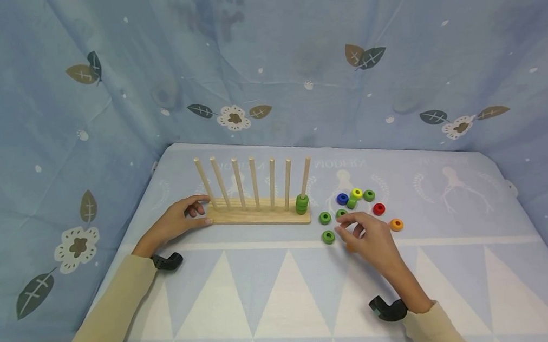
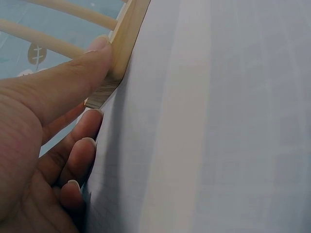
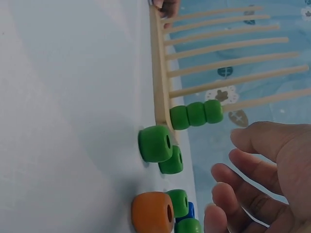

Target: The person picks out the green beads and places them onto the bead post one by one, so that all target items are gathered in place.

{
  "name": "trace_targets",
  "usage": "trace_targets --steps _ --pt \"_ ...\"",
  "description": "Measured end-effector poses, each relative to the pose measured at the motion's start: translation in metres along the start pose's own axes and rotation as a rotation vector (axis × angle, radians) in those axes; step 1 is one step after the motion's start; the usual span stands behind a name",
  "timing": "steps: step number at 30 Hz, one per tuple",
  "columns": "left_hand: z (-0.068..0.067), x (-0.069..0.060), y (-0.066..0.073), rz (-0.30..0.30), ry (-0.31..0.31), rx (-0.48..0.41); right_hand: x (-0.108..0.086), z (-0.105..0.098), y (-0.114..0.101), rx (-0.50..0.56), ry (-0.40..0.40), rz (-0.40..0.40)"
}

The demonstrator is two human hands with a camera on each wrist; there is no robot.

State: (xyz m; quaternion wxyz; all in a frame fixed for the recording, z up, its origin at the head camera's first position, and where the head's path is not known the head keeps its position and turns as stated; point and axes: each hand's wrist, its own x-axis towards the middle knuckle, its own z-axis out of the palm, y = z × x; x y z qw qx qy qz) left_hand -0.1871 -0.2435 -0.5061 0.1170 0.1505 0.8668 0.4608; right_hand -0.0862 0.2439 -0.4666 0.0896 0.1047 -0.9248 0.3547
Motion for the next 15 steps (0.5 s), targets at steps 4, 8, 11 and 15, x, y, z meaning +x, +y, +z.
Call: trace_targets --steps 4,8,11,15 --pt "-0.001 0.0 -0.002 0.002 0.003 0.013 -0.001 0.003 0.005 0.0 0.002 -0.006" --pt "0.0 0.0 -0.002 0.004 0.003 0.007 -0.002 0.007 0.01 0.0 -0.041 0.015" --pt "0.0 0.001 -0.002 0.005 0.002 -0.001 -0.003 0.009 0.013 0.001 -0.076 0.03" --pt "0.001 0.001 -0.003 0.009 0.009 0.004 -0.002 0.01 0.014 0.002 -0.087 0.031"
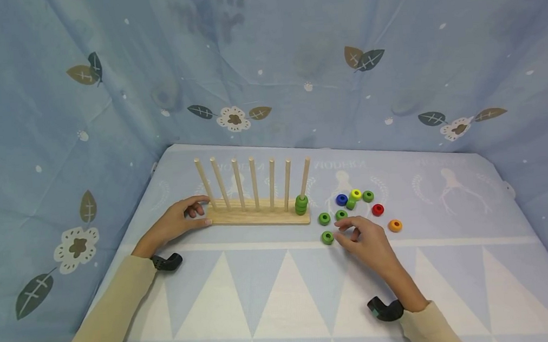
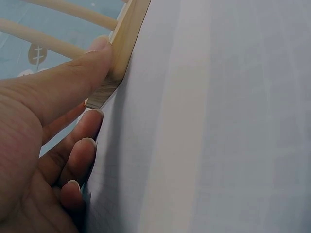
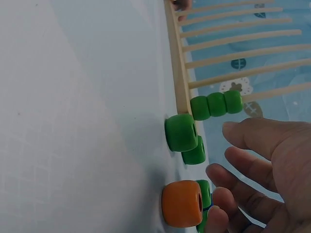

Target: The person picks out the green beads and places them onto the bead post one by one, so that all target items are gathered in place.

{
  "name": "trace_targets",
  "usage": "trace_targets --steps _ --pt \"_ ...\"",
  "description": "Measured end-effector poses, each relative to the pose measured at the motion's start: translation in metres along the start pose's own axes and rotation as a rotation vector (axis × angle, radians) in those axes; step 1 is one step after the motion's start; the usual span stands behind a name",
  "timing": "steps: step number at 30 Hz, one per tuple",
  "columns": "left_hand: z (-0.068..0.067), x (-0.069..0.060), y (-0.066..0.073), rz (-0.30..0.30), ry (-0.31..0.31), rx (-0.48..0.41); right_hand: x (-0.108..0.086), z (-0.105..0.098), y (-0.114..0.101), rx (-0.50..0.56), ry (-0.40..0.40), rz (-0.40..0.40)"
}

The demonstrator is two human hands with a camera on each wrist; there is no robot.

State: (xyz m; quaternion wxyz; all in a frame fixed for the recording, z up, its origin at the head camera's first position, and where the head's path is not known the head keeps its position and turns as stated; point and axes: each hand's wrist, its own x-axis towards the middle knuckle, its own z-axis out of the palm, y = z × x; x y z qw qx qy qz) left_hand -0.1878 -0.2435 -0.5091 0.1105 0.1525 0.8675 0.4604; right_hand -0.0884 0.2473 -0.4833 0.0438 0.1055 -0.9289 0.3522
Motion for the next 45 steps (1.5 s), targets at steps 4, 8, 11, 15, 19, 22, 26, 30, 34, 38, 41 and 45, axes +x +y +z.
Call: trace_targets --steps 4,8,11,15,19,22,26,30,34,38,41,45 --pt "0.002 -0.001 -0.001 -0.001 0.009 -0.007 0.0 0.002 -0.001 -0.002 -0.005 -0.002" --pt "0.001 -0.001 -0.003 0.008 0.007 0.004 0.001 0.005 -0.001 -0.01 -0.009 -0.006" --pt "0.0 -0.002 -0.004 0.012 0.002 0.006 0.001 0.006 -0.001 -0.012 -0.015 -0.004" --pt "0.0 -0.002 -0.002 0.011 -0.003 0.002 0.002 0.008 -0.002 -0.016 -0.021 -0.011" --pt "-0.001 -0.003 -0.001 0.016 -0.007 0.005 0.002 0.009 -0.001 -0.02 -0.027 -0.024" --pt "-0.001 -0.003 -0.002 0.017 -0.008 0.003 0.003 0.01 -0.001 -0.026 -0.04 -0.023" --pt "0.0 -0.002 -0.002 0.016 -0.008 0.001 0.004 0.011 0.0 -0.042 -0.058 -0.014" --pt "0.0 -0.002 0.0 0.012 -0.008 -0.001 0.005 0.012 0.0 -0.056 -0.063 -0.006" --pt "0.0 -0.002 0.001 0.007 -0.01 -0.004 0.005 0.014 -0.001 -0.084 -0.067 0.002" --pt "0.0 -0.002 0.001 -0.003 -0.008 -0.004 0.006 0.016 -0.003 -0.123 -0.083 0.022" --pt "0.0 -0.001 0.001 -0.007 -0.008 0.002 0.007 0.016 -0.006 -0.135 -0.097 0.031" --pt "0.0 -0.001 0.0 -0.009 -0.008 0.009 0.009 0.016 -0.009 -0.149 -0.104 0.024"
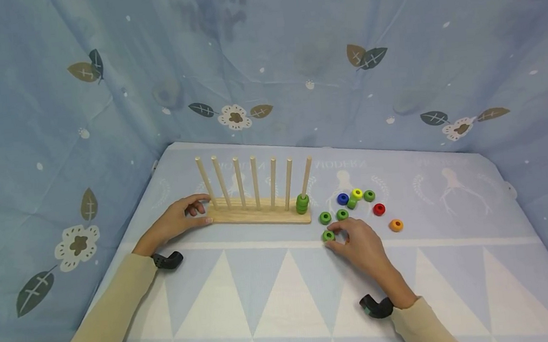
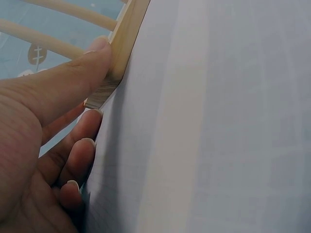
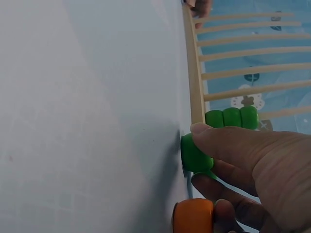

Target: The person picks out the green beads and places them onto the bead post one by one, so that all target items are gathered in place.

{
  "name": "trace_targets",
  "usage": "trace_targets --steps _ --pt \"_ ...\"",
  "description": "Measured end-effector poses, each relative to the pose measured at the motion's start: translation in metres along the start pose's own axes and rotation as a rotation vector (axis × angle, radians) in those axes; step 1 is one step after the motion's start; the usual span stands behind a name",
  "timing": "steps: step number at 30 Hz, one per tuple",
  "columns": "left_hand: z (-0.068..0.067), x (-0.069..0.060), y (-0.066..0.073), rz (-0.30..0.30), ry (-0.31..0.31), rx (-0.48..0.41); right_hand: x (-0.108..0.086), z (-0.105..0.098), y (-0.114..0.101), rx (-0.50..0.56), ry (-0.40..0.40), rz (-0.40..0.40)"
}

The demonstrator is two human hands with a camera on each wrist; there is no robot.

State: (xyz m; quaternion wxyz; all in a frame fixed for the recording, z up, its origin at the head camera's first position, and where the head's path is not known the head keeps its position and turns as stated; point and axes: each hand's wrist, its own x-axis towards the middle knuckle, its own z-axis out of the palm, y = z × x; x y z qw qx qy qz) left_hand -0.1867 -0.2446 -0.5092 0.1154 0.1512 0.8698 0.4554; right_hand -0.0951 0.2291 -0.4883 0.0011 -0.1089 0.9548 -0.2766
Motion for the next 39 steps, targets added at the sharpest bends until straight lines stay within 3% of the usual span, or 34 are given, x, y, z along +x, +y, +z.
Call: trace_targets --steps 13,24,39 --pt "-0.0002 0.0013 0.0002 0.011 0.004 -0.001 0.0011 0.0028 0.0017 -0.039 0.001 -0.022" --pt "-0.0008 0.0013 -0.0003 0.022 0.006 0.009 -0.0016 0.0001 0.0005 0.012 0.037 0.011" --pt "-0.0005 0.0005 0.0025 0.003 0.0 0.008 -0.0057 -0.0014 0.003 0.069 0.105 -0.02"
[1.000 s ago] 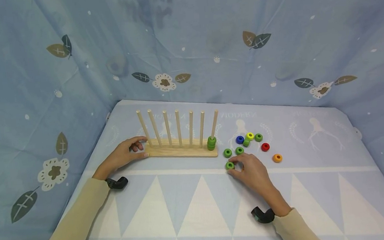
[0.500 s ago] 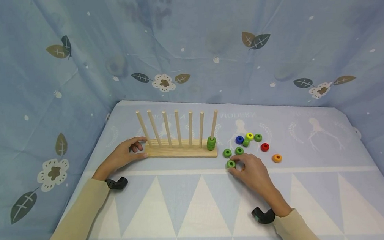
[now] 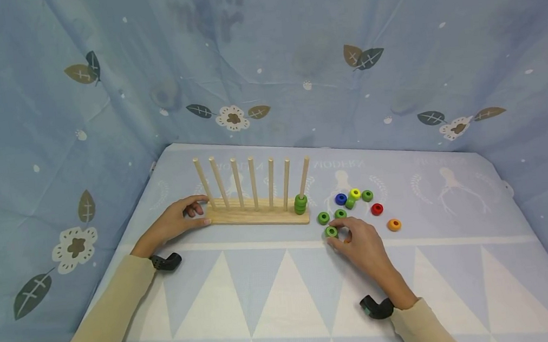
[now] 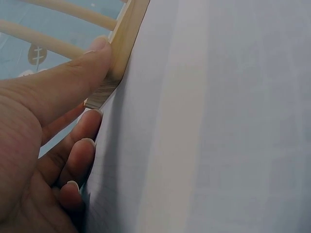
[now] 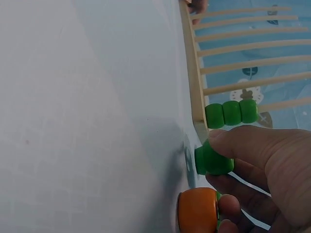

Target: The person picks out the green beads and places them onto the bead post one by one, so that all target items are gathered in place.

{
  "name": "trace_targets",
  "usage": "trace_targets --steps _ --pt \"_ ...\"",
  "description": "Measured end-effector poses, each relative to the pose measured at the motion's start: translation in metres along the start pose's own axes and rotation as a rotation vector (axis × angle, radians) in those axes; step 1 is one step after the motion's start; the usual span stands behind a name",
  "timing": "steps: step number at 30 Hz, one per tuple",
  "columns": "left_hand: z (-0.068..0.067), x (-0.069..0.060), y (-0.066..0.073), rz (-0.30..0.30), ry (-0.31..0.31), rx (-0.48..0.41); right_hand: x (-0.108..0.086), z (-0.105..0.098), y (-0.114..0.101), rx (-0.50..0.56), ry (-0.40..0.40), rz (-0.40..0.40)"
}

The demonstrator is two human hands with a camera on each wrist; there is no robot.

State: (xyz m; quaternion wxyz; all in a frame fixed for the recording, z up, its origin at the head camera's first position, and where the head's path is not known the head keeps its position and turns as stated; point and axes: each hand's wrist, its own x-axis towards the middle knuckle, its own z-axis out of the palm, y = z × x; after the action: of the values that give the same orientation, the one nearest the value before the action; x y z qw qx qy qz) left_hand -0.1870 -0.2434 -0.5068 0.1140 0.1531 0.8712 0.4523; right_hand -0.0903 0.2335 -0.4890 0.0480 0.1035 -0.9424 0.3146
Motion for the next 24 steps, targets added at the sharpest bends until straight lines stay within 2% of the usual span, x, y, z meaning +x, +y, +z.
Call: trace_targets --steps 15,24 --pt "-0.0001 -0.0006 -0.0011 -0.004 0.001 0.001 0.0023 -0.0017 -0.0016 -0.007 0.043 -0.034" --pt "0.0001 -0.0004 0.0006 0.004 -0.004 -0.01 0.0029 -0.0047 -0.0027 0.043 0.065 -0.024"
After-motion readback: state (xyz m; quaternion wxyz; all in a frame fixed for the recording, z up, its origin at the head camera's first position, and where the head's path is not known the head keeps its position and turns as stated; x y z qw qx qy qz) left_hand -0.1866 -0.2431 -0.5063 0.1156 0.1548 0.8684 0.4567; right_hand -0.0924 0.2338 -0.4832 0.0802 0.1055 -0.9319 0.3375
